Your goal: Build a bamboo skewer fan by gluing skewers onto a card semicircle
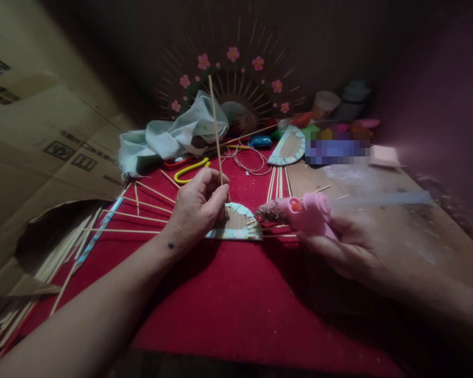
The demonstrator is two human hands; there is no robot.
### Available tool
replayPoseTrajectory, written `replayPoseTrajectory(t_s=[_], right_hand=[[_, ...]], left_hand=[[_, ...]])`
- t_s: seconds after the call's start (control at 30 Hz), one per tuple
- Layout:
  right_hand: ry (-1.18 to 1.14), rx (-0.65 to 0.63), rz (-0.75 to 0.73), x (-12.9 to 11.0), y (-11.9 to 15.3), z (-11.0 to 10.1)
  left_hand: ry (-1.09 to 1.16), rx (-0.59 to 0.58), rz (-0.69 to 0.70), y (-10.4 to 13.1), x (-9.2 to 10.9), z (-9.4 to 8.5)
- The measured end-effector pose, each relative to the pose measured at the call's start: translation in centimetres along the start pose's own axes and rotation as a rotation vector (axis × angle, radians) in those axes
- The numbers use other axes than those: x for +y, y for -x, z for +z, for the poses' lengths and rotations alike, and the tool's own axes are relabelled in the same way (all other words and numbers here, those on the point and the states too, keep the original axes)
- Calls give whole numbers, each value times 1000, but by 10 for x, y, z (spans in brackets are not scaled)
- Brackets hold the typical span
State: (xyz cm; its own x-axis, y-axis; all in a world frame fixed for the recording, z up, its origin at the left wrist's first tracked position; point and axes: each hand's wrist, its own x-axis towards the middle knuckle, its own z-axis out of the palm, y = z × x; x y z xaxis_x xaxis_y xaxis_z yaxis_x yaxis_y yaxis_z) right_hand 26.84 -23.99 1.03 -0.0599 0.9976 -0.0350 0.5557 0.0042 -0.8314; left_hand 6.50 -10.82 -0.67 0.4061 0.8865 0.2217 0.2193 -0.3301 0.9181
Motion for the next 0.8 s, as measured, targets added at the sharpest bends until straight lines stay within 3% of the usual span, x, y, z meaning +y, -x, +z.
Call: replayPoseTrajectory(t_s=[0.47,0.67,0.8], right_hand=[[-39,10,-55,-5,-3,7],[-11,-38,-20,-5,-3,4],[-3,-5,-7,-5,-2,2]], left_hand=[[5,2,2,0,2,2],[-10,5,11,0,0,1],[-23,9,13,0,0,1]])
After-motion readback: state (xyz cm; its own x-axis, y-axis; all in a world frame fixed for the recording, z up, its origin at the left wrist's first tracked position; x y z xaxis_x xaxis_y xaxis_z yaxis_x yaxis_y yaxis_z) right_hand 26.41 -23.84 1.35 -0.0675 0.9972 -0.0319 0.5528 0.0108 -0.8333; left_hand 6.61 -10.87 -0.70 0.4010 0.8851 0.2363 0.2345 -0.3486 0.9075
